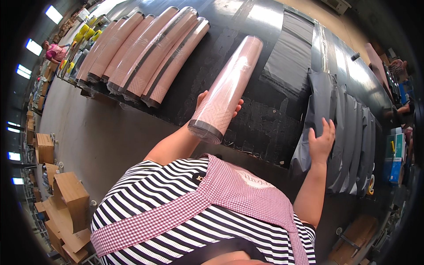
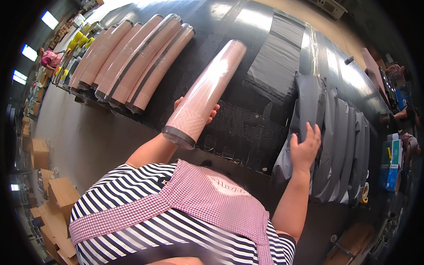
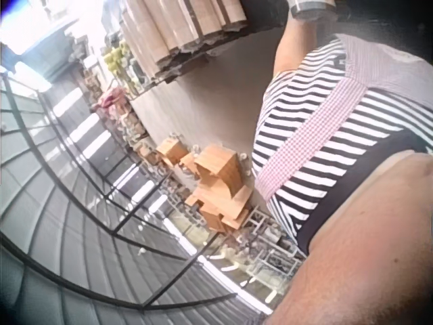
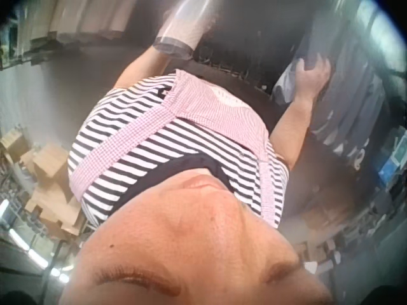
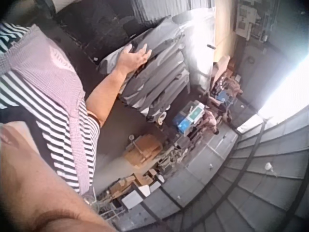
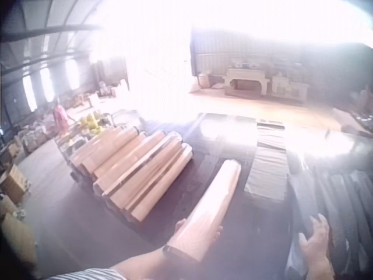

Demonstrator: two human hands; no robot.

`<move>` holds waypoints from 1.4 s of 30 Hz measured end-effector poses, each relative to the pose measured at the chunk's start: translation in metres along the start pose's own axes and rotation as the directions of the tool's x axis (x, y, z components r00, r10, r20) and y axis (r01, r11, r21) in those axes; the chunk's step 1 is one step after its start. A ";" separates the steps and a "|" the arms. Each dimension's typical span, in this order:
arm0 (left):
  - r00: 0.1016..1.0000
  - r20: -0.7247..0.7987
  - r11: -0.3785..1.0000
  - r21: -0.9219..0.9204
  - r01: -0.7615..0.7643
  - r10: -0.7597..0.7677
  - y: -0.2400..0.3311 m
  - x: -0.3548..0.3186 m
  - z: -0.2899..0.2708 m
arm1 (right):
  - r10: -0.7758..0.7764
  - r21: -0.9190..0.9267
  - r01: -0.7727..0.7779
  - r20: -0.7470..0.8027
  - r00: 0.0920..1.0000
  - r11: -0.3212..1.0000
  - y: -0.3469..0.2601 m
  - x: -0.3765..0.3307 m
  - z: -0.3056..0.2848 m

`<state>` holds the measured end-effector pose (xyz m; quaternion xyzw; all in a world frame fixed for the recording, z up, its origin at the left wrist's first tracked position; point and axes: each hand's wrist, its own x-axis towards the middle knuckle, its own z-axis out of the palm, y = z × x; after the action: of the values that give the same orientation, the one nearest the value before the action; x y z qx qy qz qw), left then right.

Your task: The person puts plastic tubes inside gray plastic bags on a work table. They handle the items one at a time, sliding each tube into a bag, sealing it with tape, and placing the finished item aside.

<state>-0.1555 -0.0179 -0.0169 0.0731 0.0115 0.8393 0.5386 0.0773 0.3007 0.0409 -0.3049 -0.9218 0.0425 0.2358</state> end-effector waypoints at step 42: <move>0.962 -0.273 0.171 0.946 0.274 -0.029 0.033 0.329 -0.091 | 0.078 0.659 -0.752 0.749 0.658 0.016 -0.057 -0.053 0.005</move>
<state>-0.3321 0.2719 -0.0677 0.3163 0.6016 0.5830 0.4451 0.0817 0.2242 0.0275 -0.3318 -0.5493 0.7621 0.0859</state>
